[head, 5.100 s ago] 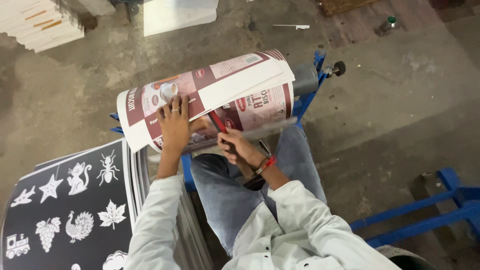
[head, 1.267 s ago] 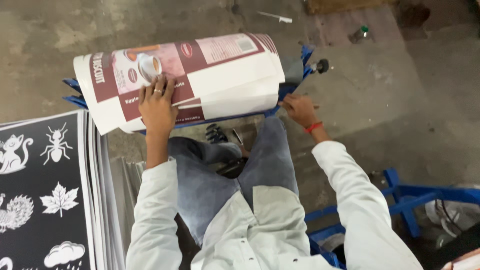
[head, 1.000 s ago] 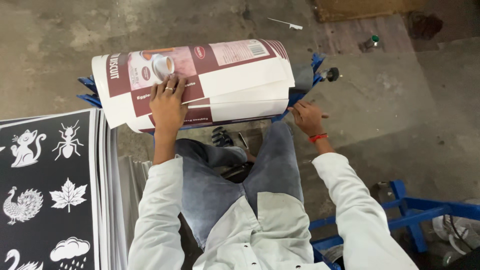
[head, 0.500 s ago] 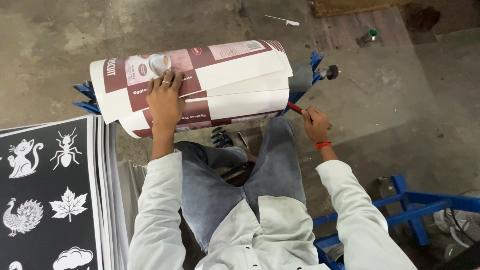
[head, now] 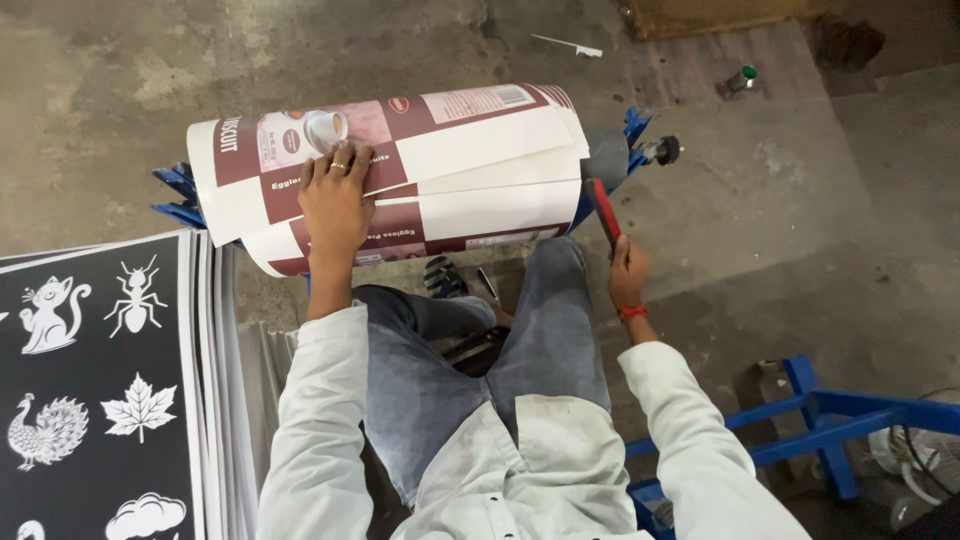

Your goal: The person applies large printed labels onto a metal cylinder by hand and with a red handheld tool, smoothing the paper onto the surface.

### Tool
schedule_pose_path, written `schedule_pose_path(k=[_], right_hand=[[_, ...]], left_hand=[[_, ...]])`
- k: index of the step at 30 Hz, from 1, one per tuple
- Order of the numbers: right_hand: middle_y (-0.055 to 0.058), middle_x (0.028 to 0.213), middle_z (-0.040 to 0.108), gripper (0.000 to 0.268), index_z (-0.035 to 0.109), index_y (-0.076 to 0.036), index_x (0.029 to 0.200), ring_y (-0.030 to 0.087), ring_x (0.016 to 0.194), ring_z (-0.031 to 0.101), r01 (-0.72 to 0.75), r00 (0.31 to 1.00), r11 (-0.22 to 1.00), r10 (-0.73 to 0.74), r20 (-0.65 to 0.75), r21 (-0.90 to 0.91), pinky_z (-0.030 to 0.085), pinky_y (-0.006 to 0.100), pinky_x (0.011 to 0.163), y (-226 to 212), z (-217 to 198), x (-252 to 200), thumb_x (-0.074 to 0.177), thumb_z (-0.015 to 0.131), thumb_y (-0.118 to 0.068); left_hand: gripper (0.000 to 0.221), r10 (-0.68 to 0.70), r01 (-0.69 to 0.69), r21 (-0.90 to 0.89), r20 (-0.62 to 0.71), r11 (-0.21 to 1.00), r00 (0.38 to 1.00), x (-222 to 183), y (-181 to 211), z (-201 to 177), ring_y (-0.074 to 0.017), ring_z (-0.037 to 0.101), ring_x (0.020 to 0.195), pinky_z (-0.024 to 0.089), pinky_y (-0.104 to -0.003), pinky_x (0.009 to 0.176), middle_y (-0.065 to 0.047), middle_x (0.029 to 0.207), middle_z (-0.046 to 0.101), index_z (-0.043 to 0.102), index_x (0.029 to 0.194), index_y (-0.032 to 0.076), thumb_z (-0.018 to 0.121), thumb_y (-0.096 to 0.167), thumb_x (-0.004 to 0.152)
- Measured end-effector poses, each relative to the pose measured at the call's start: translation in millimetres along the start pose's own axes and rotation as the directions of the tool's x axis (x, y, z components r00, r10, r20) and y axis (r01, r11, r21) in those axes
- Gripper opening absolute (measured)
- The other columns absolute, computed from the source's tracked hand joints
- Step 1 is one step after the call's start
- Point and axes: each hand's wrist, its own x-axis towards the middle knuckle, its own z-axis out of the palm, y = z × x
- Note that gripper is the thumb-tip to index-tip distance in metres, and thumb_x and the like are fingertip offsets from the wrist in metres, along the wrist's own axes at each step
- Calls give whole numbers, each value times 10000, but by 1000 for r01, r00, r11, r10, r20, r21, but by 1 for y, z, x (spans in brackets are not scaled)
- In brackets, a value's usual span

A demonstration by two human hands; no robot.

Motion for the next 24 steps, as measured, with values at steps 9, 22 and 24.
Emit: schedule_pose_path(k=[9,22,24], right_hand=[[94,651,545,466,587,12,823,207,584,511,-63,990,998,58,126,32,400,380,569,-15,-9,42,1124,513,-336],[172,765,582,358,609,-33,860,414,682,563,381,879,918,-323,350,-110,409,496,593,-75,-10,65,1004,650,-359],[160,773,584,375,616,-42,858,402,685,561,425,862,899,-367,349,-103,414,490,600,-74,-17,56,987,669,-390]], left_hand=[[566,10,-12,-27,-46,1000,999,-3,5,-1,-334,615,1256,438,-502,1102,-118,1342,672,693,1305,103,681,48,741],[599,-1,0,-24,-23,1000,1000,-7,7,-7,-338,611,1255,432,-505,1096,-132,1336,668,680,1315,113,669,45,720],[602,-1,0,-40,-25,999,1000,-10,11,-10,-335,604,1280,432,-495,1119,-125,1357,664,677,1336,123,671,27,741]])
